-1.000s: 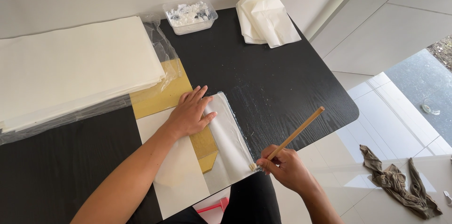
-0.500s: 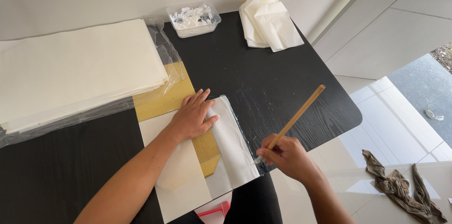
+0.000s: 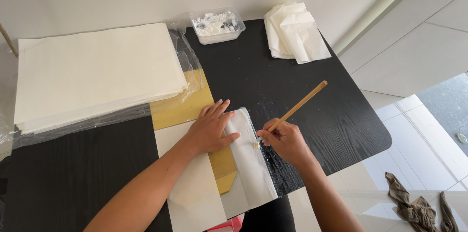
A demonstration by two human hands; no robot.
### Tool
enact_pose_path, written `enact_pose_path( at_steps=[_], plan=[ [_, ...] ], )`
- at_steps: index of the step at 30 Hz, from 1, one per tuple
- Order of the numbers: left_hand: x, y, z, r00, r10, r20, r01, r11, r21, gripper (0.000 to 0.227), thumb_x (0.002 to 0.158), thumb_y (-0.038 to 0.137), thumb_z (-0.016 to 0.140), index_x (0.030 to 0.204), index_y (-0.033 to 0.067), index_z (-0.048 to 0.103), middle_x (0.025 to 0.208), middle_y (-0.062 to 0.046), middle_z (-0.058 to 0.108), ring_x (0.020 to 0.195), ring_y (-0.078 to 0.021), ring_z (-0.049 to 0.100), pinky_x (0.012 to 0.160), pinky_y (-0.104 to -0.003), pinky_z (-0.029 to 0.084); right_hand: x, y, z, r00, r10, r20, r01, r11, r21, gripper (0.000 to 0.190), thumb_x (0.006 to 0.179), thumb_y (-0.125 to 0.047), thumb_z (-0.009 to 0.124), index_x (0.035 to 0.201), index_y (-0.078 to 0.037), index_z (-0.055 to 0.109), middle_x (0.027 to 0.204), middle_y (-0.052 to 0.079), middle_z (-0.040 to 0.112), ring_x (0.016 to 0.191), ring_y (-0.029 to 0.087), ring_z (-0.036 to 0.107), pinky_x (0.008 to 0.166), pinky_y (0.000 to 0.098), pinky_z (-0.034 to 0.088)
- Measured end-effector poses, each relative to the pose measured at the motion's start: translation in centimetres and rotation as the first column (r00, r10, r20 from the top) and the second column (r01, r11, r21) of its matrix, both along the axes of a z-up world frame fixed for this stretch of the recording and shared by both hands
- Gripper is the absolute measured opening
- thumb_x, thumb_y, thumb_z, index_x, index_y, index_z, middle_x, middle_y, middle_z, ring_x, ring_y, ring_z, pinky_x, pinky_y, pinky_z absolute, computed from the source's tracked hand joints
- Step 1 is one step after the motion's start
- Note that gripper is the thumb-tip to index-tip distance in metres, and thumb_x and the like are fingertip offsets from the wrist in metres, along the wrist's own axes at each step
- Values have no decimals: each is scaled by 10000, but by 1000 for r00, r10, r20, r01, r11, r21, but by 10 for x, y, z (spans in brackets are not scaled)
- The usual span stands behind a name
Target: Folding a sheet of paper around a template and applying glue to the edges to create a bag.
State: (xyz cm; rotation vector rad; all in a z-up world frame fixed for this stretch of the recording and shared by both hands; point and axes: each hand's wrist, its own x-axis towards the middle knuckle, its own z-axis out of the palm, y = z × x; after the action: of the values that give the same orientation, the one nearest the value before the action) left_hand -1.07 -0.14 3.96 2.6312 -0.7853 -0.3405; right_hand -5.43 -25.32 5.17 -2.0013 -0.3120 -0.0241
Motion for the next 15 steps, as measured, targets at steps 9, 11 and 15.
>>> enact_pose_path(
  at_steps=[9,11,15],
  plan=[
    [2,0,0,1000,-16,5,16,1000,26,652,988,586,468,1482,161,488,1625,-179,370,1557,-339,275,1266,-524,155,46,18,-14,992,-24,122,16,998,65,148,916,-81,779,867,29,692,655,147,683,557,212,740,540,282,618],
    [2,1,3,1000,-18,-3,18,1000,25,654,991,582,462,1484,154,486,1627,-183,364,1560,-342,267,1264,-528,154,58,19,-22,990,-37,136,28,997,69,153,924,-96,778,876,23,693,663,145,685,564,210,741,541,278,618],
    [0,1,12,999,-26,-21,26,1000,14,651,997,564,473,1483,132,488,1624,-200,364,1556,-358,268,1262,-541,158,74,24,-27,981,-53,189,37,995,89,161,939,-104,772,889,22,685,703,162,678,593,222,743,561,291,625]
  ],
)
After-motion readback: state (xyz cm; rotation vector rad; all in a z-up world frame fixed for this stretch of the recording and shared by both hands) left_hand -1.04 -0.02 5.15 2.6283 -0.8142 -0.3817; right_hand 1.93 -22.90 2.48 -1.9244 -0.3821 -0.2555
